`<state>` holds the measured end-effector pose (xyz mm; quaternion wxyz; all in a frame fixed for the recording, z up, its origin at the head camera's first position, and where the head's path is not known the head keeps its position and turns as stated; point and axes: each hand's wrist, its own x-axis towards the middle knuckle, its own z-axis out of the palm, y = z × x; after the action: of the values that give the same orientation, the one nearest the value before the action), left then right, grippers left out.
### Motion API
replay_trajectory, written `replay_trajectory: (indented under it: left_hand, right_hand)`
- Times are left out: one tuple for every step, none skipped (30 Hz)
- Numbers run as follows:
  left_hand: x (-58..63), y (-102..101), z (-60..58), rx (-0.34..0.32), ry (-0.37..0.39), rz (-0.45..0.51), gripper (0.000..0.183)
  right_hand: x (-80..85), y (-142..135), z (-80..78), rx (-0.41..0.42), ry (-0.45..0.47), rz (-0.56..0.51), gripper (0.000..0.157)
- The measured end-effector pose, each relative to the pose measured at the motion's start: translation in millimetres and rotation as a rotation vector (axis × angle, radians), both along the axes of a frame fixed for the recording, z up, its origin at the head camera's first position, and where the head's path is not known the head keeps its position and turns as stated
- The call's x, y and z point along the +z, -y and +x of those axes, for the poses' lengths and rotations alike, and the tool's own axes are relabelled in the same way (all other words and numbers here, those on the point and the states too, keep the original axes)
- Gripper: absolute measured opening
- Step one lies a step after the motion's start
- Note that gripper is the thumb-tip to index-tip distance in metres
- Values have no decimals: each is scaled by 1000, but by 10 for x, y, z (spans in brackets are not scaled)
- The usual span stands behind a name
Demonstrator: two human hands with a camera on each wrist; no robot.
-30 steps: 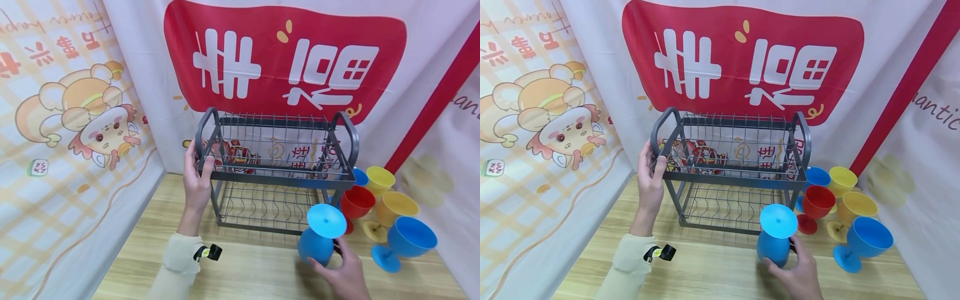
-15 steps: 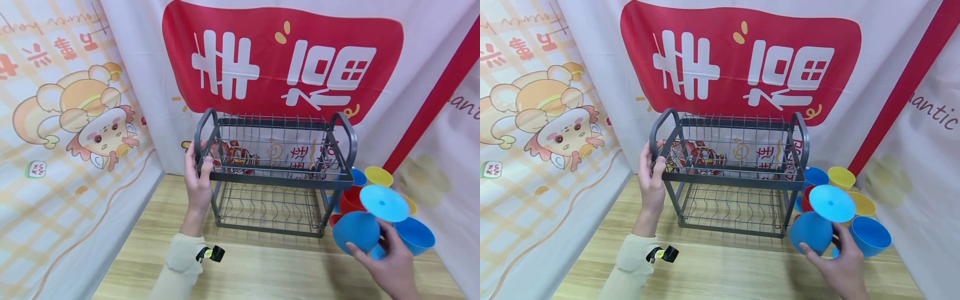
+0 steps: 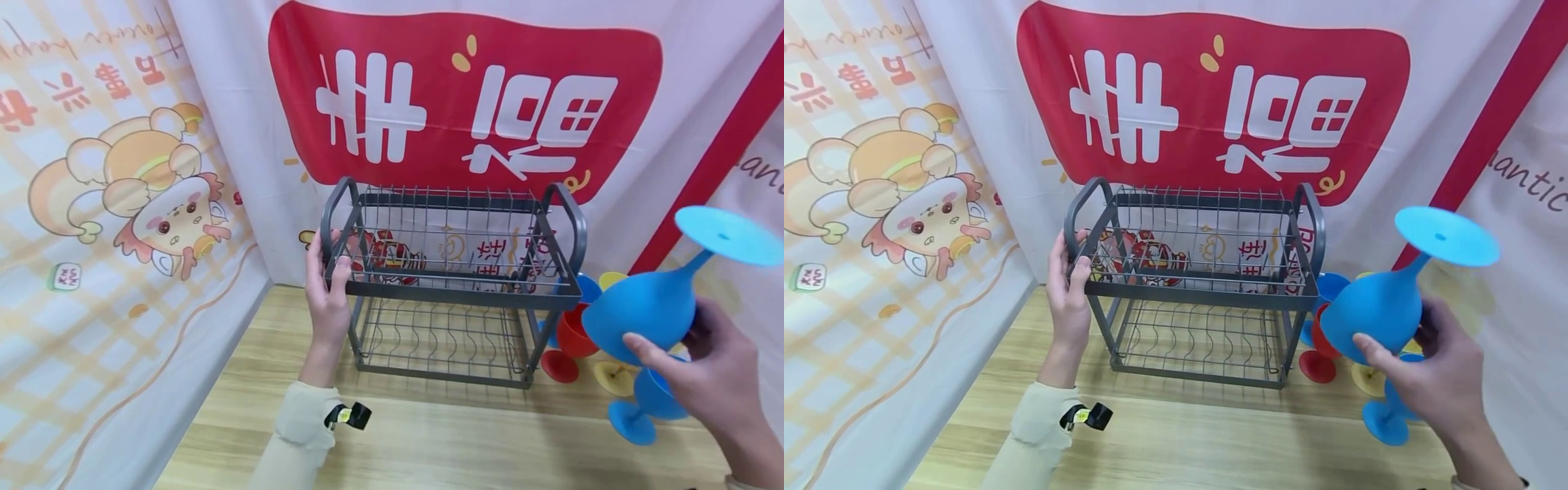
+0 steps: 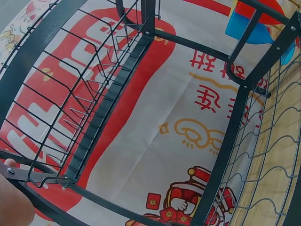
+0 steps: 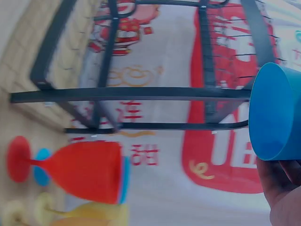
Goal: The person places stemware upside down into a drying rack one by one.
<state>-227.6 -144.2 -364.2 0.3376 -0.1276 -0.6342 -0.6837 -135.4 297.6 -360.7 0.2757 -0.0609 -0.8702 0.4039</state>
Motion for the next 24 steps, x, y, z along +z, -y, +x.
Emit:
replay_trajectory:
  left_hand:
    - [-1, -3, -1, 1, 0, 0, 56]
    - [-3, -5, -3, 1, 0, -1, 56]
    - [-5, -7, -5, 1, 0, -1, 56]
    - [-6, -8, -6, 1, -1, 0, 56]
    - [-6, -9, -7, 0, -1, 1, 56]
    - [-4, -9, -7, 1, -1, 1, 56]
    - [-1, -8, -6, 0, -4, 1, 56]
    - [2, -6, -5, 2, -3, 1, 56]
    - [6, -4, -4, 3, -4, 2, 56]
    - [10, -1, -2, 3, -6, 4, 56]
    - [13, 1, 0, 5, -7, 4, 56]
    - [14, 5, 1, 8, -7, 6, 56]
    - [13, 7, 1, 11, -8, 7, 56]
    - [12, 8, 1, 15, -7, 7, 56]
    - [11, 7, 0, 15, -8, 7, 56]
    - [9, 5, 0, 15, -9, 9, 56]
    - [8, 2, 0, 17, -7, 8, 56]
    - [6, -2, -1, 17, -5, 7, 56]
    - [4, -5, -1, 16, -5, 6, 56]
    - [2, -9, -2, 14, -4, 5, 56]
    - [0, -10, -3, 11, -5, 6, 56]
    - [-2, -12, -4, 8, -6, 7, 56]
    - [-3, -11, -5, 7, -5, 6, 56]
    - [-4, -10, -7, 4, -7, 7, 56]
  right_hand:
    - [60, 0, -14, -4, -12, -8, 82]
    - [113, 4, -30, -8, -24, -17, 82]
    - [165, 17, -43, -16, -33, -26, 82]
    - [219, 38, -56, -20, -41, -36, 81]
    - [271, 65, -69, -22, -50, -44, 81]
    - [326, 100, -83, -24, -59, -53, 81]
    - [381, 139, -98, -16, -71, -63, 81]
    - [435, 182, -114, -6, -83, -72, 81]
    - [493, 228, -129, 6, -90, -77, 81]
    - [550, 275, -148, 23, -101, -81, 81]
    - [601, 324, -169, 34, -109, -81, 81]
    - [649, 373, -192, 51, -116, -84, 81]
    - [690, 418, -218, 67, -120, -78, 81]
    - [727, 460, -243, 82, -116, -69, 81]
    - [759, 500, -268, 100, -115, -59, 81]
    - [787, 538, -292, 119, -114, -50, 81]
    - [812, 574, -314, 138, -108, -43, 82]
    - [835, 607, -336, 160, -101, -37, 82]
    - [856, 638, -357, 180, -95, -31, 82]
    - [875, 668, -377, 203, -87, -31, 83]
    - [893, 699, -400, 222, -85, -30, 83]
    - [910, 729, -425, 238, -81, -28, 83]
    - [924, 759, -451, 257, -82, -32, 83]
    - [936, 790, -479, 271, -84, -33, 83]
